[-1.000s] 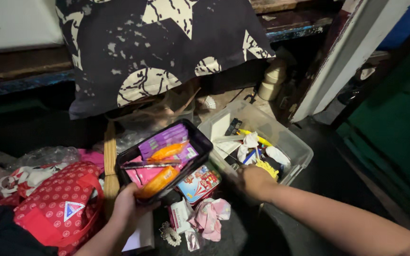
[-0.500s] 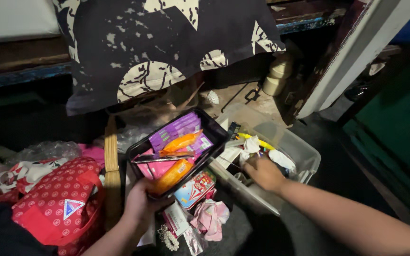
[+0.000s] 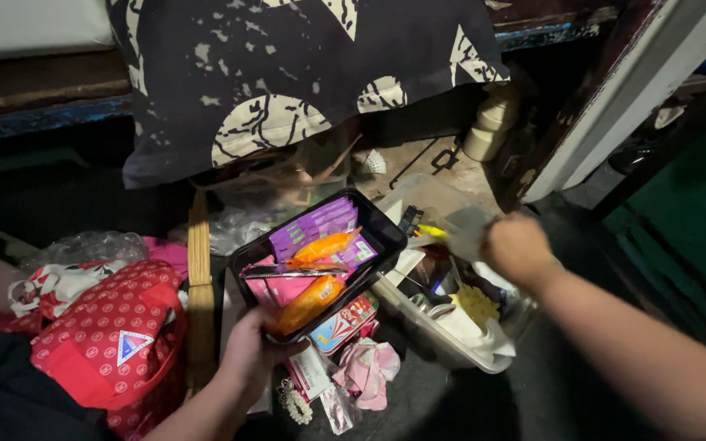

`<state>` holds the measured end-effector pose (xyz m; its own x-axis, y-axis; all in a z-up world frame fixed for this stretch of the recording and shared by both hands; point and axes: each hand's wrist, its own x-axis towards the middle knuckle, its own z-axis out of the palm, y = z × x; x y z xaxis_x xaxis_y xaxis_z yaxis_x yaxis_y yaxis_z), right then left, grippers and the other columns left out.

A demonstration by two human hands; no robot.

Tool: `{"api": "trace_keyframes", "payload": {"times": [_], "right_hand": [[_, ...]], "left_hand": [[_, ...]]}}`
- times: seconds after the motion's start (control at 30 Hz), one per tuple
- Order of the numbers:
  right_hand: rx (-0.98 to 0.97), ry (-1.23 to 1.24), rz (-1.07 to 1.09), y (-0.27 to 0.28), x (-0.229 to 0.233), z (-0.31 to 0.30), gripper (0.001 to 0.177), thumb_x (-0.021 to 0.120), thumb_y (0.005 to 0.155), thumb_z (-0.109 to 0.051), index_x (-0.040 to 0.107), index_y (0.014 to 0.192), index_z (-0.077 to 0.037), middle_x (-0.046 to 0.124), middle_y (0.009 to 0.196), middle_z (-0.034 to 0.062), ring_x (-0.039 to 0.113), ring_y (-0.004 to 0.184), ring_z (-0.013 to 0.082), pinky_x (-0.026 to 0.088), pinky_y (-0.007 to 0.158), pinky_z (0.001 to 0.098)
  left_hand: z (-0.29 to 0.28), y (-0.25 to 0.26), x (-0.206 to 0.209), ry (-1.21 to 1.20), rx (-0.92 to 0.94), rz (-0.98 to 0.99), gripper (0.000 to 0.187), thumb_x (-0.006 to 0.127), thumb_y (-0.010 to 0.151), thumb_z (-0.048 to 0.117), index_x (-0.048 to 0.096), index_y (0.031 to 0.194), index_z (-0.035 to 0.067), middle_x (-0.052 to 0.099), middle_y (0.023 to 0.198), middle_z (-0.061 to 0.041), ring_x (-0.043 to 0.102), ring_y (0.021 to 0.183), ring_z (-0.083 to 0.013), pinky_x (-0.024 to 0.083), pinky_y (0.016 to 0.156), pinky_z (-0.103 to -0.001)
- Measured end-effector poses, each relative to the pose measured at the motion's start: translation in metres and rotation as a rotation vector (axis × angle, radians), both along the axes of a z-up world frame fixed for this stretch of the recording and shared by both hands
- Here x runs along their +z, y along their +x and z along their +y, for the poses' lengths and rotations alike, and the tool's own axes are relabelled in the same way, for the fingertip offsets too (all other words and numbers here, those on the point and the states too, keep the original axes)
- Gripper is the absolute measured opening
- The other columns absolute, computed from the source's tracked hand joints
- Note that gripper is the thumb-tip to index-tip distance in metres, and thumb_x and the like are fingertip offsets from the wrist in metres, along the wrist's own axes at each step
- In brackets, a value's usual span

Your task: The person organizes various small items on a cluttered floor. They handle a pink cloth, a white box, a red tin, and a clear plastic container, moving them between locations and into a red patterned bag. The person also picks up and places down a hair clip and a black rectangular object.

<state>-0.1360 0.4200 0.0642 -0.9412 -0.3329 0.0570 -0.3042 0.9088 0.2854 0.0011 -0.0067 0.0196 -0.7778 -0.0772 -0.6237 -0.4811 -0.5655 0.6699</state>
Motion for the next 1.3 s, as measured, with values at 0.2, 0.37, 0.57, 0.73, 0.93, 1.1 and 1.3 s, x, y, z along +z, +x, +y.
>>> {"api": "trace_keyframes", "payload": {"times": [0.2,0.37,0.57,0.73,0.93,1.1,1.3], "right_hand": [[-0.180,0.297,-0.307,0.018,-0.020,0.021,0.015,0.073,0.077,-0.025,0.076,0.088,-0.016,0.075,0.097,0.0079,0.073,0.097,0.0260,0.056,0.085,0.0421],[0.021,0.069,-0.937,0.014,-0.064,0.005,0.040,0.056,0.093,-0.048,0.070,0.114,-0.017,0.072,0.115,0.0116,0.068,0.106,0.0329,0.054,0.090,0.0480],[-0.170,-1.029,-0.966,0.025,-0.003,-0.063,0.077,0.057,0.097,-0.067,0.071,0.093,0.009,0.073,0.081,0.0151,0.073,0.076,0.0260,0.060,0.072,0.0425],[-0.652,-1.495,-1.002,0.065,-0.007,-0.140,0.048,0.053,0.098,-0.054,0.059,0.107,-0.008,0.072,0.078,0.0181,0.058,0.051,0.0264,0.048,0.049,0.0360],[-0.485,-1.765,-0.874,0.070,-0.020,-0.130,0.040,0.041,0.099,-0.023,0.068,0.106,0.007,0.077,0.082,0.0198,0.071,0.054,0.0239,0.057,0.051,0.0339],[-0.600,-1.537,-0.558,0.020,-0.032,-0.076,0.040,0.050,0.100,-0.025,0.072,0.094,0.007,0.072,0.076,0.0229,0.062,0.049,0.0252,0.046,0.045,0.0376],[-0.794,-1.589,-0.683,-0.019,-0.107,-0.005,0.044,0.045,0.106,-0.033,0.070,0.095,0.001,0.067,0.072,0.0136,0.056,0.050,0.0211,0.045,0.046,0.0328]], "left_hand": [[0.001,-0.001,-0.004,-0.015,0.036,-0.027,0.018,0.054,0.083,0.013,0.056,0.099,0.005,0.056,0.105,-0.015,0.060,0.102,-0.0321,0.062,0.084,-0.058],[0.006,-0.006,-0.013,0.080,0.028,-0.066,0.019,0.056,0.080,0.015,0.057,0.093,0.001,0.059,0.096,-0.017,0.065,0.091,-0.0355,0.062,0.083,-0.052],[0.037,-0.008,0.013,0.100,-0.019,0.067,0.023,0.061,0.080,0.015,0.058,0.096,-0.001,0.060,0.095,-0.016,0.064,0.092,-0.0296,0.064,0.083,-0.052],[0.062,-0.003,0.059,0.020,-0.101,0.161,0.046,0.062,0.074,0.014,0.053,0.118,0.008,0.068,0.106,-0.012,0.069,0.098,-0.0282,0.062,0.080,-0.050],[0.059,-0.011,0.041,-0.027,-0.335,0.201,0.081,0.074,0.079,0.020,0.036,0.148,0.001,0.066,0.127,-0.015,0.068,0.111,-0.0248,0.063,0.085,-0.043],[0.054,-0.029,-0.019,-0.427,-0.545,0.252,0.106,0.078,0.074,0.019,0.013,0.157,0.018,0.066,0.123,-0.003,0.067,0.100,-0.0159,0.056,0.078,-0.030],[-0.019,-0.062,-0.073,-0.609,-0.361,0.050,0.080,0.069,0.082,0.023,0.036,0.154,0.019,0.071,0.117,-0.008,0.061,0.080,-0.0194,0.053,0.066,-0.035]]}}
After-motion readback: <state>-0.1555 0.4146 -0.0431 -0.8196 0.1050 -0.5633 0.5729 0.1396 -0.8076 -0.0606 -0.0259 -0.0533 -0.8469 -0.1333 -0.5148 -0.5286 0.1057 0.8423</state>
